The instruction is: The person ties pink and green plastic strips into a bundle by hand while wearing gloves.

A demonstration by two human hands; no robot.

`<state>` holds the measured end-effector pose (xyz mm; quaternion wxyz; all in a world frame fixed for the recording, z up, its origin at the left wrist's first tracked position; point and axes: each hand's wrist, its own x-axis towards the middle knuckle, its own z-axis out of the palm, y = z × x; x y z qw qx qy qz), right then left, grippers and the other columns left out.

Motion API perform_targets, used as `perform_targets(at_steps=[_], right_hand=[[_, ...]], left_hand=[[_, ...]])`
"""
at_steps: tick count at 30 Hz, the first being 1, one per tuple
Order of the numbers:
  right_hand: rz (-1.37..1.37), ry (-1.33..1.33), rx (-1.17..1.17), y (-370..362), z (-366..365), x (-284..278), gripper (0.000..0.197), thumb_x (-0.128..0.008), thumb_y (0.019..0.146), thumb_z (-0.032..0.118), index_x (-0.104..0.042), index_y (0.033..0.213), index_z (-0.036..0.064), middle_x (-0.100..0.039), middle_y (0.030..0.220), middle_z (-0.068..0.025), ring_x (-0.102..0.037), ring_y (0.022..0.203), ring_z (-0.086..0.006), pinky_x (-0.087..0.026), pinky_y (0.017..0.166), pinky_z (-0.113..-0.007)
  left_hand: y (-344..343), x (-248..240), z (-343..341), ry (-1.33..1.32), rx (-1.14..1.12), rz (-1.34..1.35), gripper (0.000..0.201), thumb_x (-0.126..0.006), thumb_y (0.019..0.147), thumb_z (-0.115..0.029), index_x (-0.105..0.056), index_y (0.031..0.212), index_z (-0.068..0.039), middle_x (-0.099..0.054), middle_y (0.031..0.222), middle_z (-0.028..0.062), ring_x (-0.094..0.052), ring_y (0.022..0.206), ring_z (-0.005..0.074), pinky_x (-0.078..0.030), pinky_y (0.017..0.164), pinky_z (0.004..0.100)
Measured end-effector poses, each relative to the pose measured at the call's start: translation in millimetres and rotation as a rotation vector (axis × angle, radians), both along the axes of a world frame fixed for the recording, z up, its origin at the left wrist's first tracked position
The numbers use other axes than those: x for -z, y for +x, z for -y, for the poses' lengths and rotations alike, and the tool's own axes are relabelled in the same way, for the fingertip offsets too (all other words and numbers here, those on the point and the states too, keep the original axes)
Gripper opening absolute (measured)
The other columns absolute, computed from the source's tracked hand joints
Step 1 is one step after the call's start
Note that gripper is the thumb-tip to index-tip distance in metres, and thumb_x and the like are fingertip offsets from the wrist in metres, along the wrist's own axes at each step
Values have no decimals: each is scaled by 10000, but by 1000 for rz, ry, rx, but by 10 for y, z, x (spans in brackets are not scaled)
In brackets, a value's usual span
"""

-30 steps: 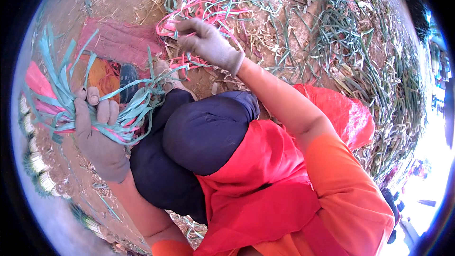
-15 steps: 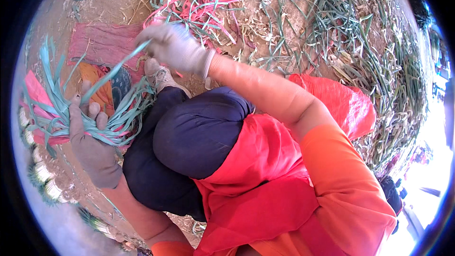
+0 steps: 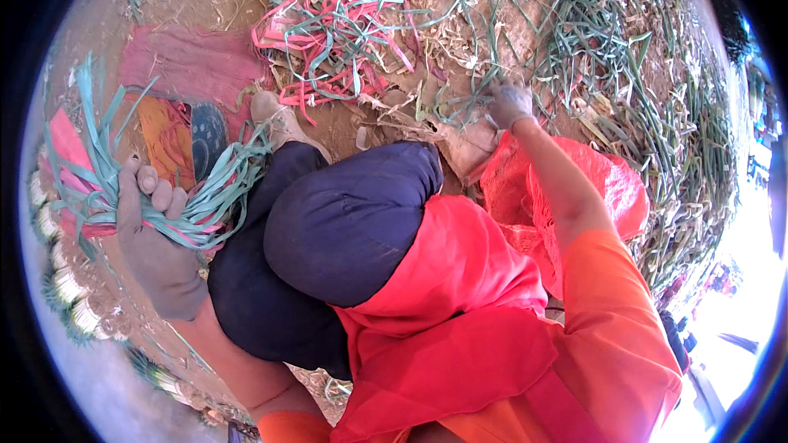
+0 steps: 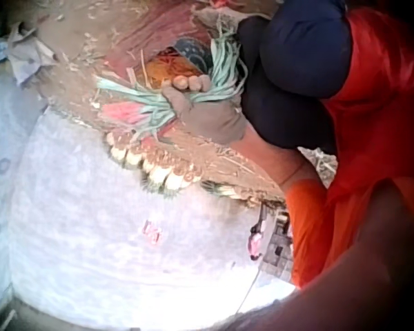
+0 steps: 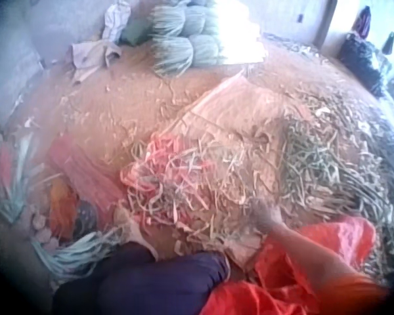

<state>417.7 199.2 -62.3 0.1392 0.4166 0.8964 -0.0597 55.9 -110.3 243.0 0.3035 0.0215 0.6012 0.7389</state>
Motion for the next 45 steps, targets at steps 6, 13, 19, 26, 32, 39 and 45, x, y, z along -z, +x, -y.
perform_targets(at_steps=[6,13,19,26,32,39,45], right_hand=[[-190,-77,219,89,-171,33,232,-597,863,316,-706,1055,248,-656,1062,-63,-587,1053,-300,-425,922,-476],[-1112,-571,625,183,-669,-768,218,-641,896,145,-692,1044,-7,-692,940,-25,-605,867,-104,-471,812,-251],[-1345,-830,779,320,-541,-1303,215,-605,933,150,-633,1068,-15,-673,878,-74,-645,831,-144,-517,779,-272],[-1836,-1475,466,160,-561,-1745,185,-542,962,172,-595,1084,44,-623,909,-54,-603,823,-196,-477,861,-387],[-1922,-1610,365,-73,-505,-2208,177,-534,955,165,-599,1083,62,-618,958,-69,-583,860,-223,-446,893,-427],[-1473,-1181,711,-116,-836,-2227,177,-454,974,90,-582,1054,-2,-615,796,-48,-576,721,-193,-500,785,-347],[-2107,-1669,843,-834,-417,-2239,126,-408,924,15,-525,968,6,-560,963,-118,-532,852,-266,-421,895,-435]], left_hand=[[165,-79,-182,23,-154,15,178,-438,1009,-106,-493,1125,18,-282,677,-29,-280,548,62,-247,526,240],[325,-203,-248,-5,-81,-13,171,-429,1023,-146,-500,1080,-1,-250,638,-55,-239,507,48,-231,511,231],[301,-168,-222,27,-85,9,170,-423,1030,-162,-498,1058,-13,-262,640,-55,-246,512,49,-230,506,233],[173,-87,-62,234,159,37,168,-425,1032,-177,-498,1042,-26,-274,656,-50,-251,519,53,-241,516,233],[181,-93,-51,218,129,51,154,-427,1027,-167,-501,1021,-32,-265,673,-49,-243,532,54,-240,520,234],[187,-67,-81,284,176,92,156,-449,1019,-167,-516,999,-27,-255,652,-62,-231,516,49,-223,503,230],[255,-194,-77,158,97,115,184,-460,1015,-174,-546,962,-21,-247,608,-73,-234,482,43,-222,469,231]])
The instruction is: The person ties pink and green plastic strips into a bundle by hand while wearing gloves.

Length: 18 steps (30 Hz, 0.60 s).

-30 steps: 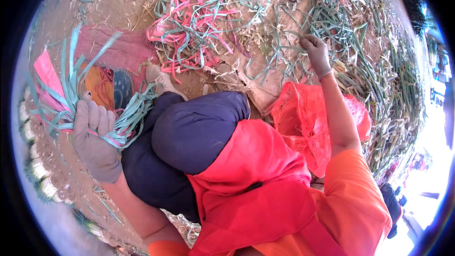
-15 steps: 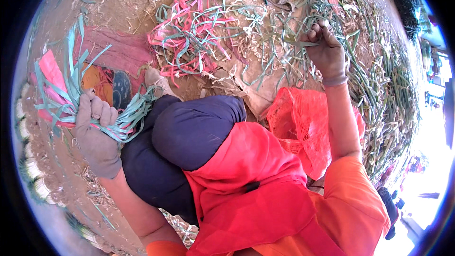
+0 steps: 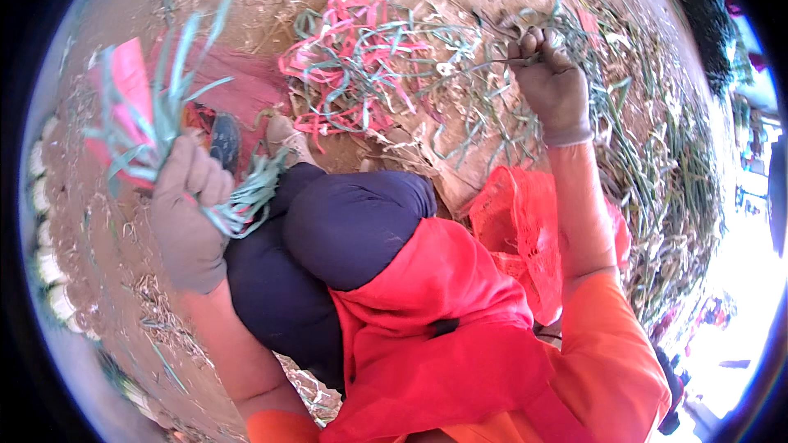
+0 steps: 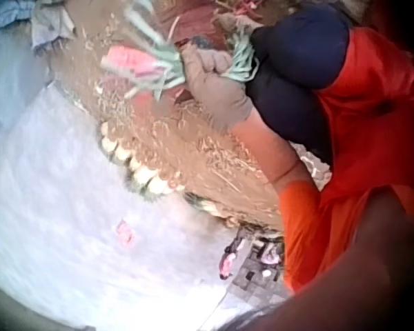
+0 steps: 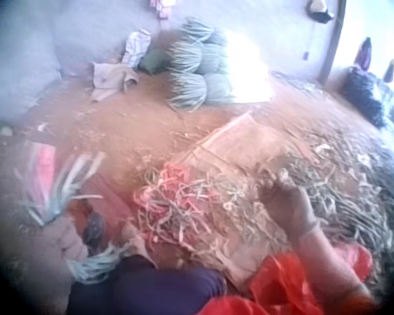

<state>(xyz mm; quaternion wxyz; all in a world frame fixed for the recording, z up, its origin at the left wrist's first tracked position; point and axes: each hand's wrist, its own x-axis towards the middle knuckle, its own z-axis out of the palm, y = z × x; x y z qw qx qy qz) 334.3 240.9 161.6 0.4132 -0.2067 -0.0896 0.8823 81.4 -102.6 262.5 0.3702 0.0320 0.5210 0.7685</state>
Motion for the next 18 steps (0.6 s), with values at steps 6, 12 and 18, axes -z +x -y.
perform_targets(at_steps=[6,12,18], right_hand=[[-336,26,-65,-1158,869,-270,115,-452,870,-69,-522,860,22,-584,1028,-142,-574,927,-280,-425,948,-457],[-392,300,-399,-1772,2044,-587,124,-434,872,-35,-527,853,46,-579,982,-135,-572,813,-231,-464,870,-358],[-394,316,-485,-1802,2428,-568,225,-409,775,-135,-596,840,-29,-630,980,-210,-626,850,-281,-482,877,-363]], left_hand=[[-76,35,-180,77,127,229,222,-468,1009,-238,-555,988,-35,-369,677,-48,-337,517,49,-294,479,215],[-155,231,-82,91,152,308,365,-437,1007,-309,-558,1158,0,-646,1001,113,-644,834,206,-530,675,312],[-243,370,-3,424,269,439,367,-385,1019,-249,-543,1209,22,-627,1097,141,-598,1060,246,-458,974,367]])
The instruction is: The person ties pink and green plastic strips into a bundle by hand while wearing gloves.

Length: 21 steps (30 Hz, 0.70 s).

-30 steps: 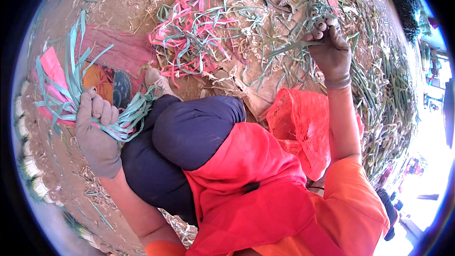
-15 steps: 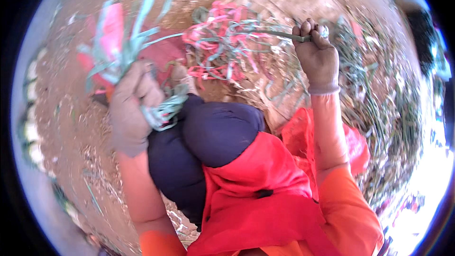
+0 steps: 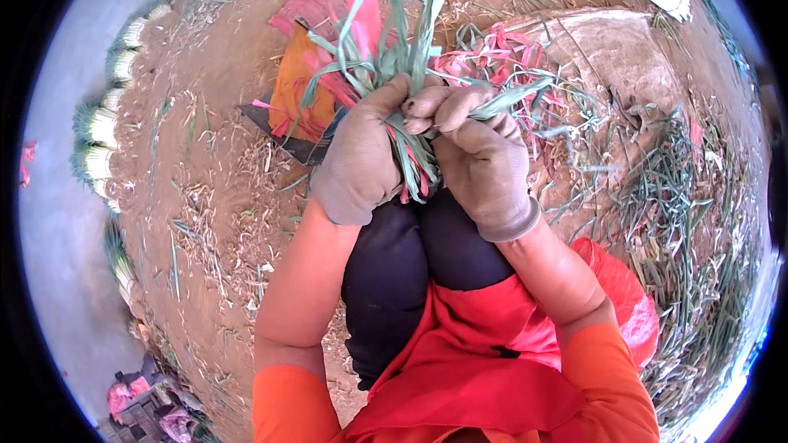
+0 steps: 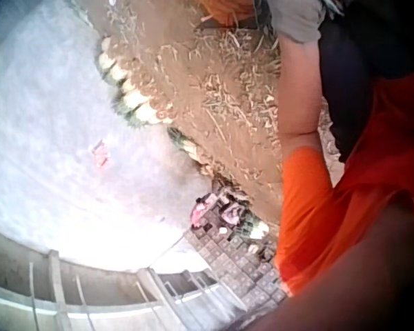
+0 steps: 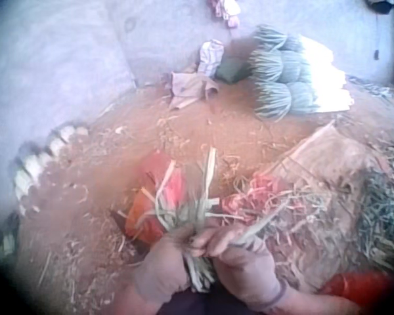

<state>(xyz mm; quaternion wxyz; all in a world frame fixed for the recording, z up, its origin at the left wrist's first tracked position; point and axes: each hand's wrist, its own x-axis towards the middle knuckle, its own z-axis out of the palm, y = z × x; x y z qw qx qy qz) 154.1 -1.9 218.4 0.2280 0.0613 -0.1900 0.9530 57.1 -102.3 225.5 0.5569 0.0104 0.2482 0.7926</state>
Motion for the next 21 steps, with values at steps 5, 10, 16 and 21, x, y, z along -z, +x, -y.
perform_targets(at_steps=[5,10,16,21], right_hand=[[118,136,93,-46,101,-86,157,-513,855,-82,-614,786,17,-659,830,-88,-615,797,-178,-483,724,-276],[155,-67,-13,28,-14,6,98,-516,884,-22,-614,886,-13,-657,794,-113,-597,676,-180,-494,655,-283],[444,-432,-97,506,-722,487,187,-489,989,206,-615,1029,75,-507,607,24,-274,416,-61,-251,450,-239],[793,-368,216,1619,-1822,1459,135,-462,987,159,-564,1036,86,-491,607,49,-261,390,-60,-199,384,-243]], left_hand=[[167,-254,-55,-95,-135,-177,349,-373,1030,-241,-555,1143,35,-620,1072,112,-597,1039,201,-464,968,328],[135,-165,-58,-342,-309,-335,201,-440,1000,-150,-578,1009,-4,-619,927,80,-624,912,210,-497,904,345],[-184,-99,466,-153,-453,-245,113,-440,981,-108,-521,923,-53,-321,657,-17,-315,536,97,-302,555,266],[-885,383,1800,-753,-556,-1068,189,-383,971,-125,-503,1075,-21,-384,785,-28,-369,646,105,-341,588,265]])
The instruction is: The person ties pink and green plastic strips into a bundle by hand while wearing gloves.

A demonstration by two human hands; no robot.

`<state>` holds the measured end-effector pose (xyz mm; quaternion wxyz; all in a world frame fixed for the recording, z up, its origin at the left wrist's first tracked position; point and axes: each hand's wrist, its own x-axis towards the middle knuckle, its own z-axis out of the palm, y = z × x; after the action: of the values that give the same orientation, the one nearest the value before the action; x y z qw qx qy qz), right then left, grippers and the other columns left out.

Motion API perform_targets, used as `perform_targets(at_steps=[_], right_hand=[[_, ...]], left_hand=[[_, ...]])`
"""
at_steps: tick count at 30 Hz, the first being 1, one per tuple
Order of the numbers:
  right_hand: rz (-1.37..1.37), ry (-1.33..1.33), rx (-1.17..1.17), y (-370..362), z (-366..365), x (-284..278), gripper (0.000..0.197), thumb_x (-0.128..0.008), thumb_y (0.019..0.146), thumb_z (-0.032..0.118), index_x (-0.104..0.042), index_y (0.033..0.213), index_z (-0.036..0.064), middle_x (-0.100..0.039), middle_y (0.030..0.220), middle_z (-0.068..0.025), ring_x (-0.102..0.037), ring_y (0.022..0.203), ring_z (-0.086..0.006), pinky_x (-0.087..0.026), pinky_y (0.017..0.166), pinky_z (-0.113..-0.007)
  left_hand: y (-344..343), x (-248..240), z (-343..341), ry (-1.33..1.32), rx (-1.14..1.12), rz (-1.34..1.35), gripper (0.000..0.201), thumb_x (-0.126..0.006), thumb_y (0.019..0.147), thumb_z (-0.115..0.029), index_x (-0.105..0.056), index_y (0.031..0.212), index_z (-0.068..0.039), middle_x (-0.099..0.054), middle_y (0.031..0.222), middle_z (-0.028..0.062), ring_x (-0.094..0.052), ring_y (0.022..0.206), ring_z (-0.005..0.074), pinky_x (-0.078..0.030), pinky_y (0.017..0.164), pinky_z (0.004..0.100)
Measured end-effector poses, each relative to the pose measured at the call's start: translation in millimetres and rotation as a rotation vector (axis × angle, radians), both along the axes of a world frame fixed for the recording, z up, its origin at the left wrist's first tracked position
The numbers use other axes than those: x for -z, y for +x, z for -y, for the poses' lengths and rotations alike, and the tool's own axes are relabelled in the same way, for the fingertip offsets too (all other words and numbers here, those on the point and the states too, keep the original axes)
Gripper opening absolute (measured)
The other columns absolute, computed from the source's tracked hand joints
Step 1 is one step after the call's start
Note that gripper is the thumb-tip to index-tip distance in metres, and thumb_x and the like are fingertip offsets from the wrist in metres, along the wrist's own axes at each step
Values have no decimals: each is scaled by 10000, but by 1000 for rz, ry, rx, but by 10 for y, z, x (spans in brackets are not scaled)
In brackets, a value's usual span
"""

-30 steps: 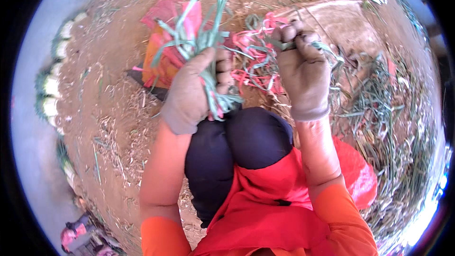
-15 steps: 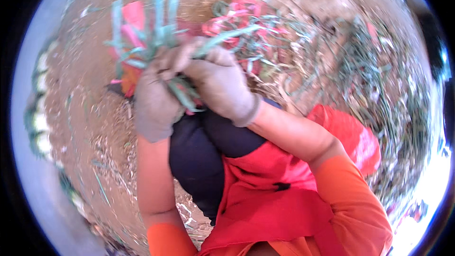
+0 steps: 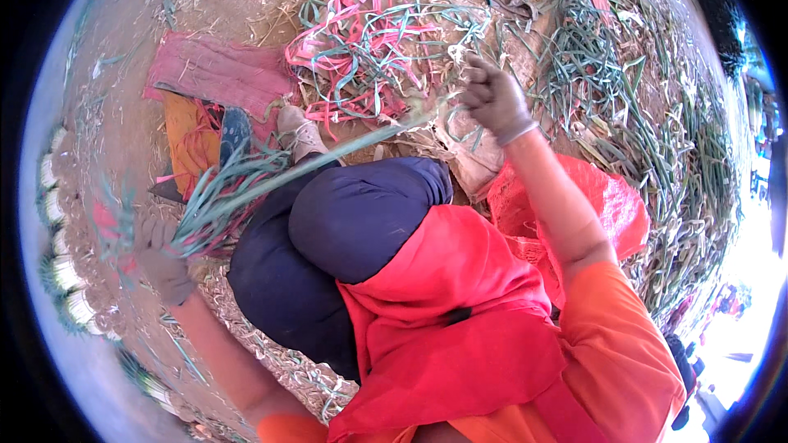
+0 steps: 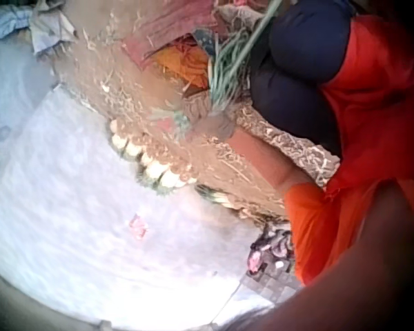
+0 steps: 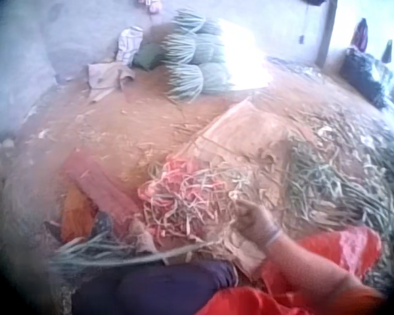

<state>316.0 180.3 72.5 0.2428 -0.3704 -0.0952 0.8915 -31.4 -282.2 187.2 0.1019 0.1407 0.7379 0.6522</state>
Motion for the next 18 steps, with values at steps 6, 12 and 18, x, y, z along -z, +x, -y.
perform_targets(at_steps=[6,12,18], right_hand=[[532,82,195,1340,-991,790,123,-524,955,160,-563,848,114,-467,595,47,-278,380,-80,-219,366,-243],[1003,750,-95,1595,-882,1362,149,-565,887,152,-661,940,51,-617,761,-73,-573,608,-182,-463,550,-310],[1254,1329,-1142,1000,-21,1434,309,-528,879,195,-614,1173,152,-690,1036,-157,-672,938,-345,-522,814,-464]], left_hand=[[-1127,-96,2490,-117,-297,110,181,-424,947,-175,-545,987,-47,-548,854,0,-536,760,151,-468,750,311],[-1146,-1222,3410,-819,-752,-259,169,-559,908,-228,-525,819,-89,-532,749,8,-520,699,163,-442,715,327],[-678,-1707,2000,43,-563,116,184,-558,960,-232,-528,866,-78,-333,630,-41,-334,563,117,-320,566,282]])
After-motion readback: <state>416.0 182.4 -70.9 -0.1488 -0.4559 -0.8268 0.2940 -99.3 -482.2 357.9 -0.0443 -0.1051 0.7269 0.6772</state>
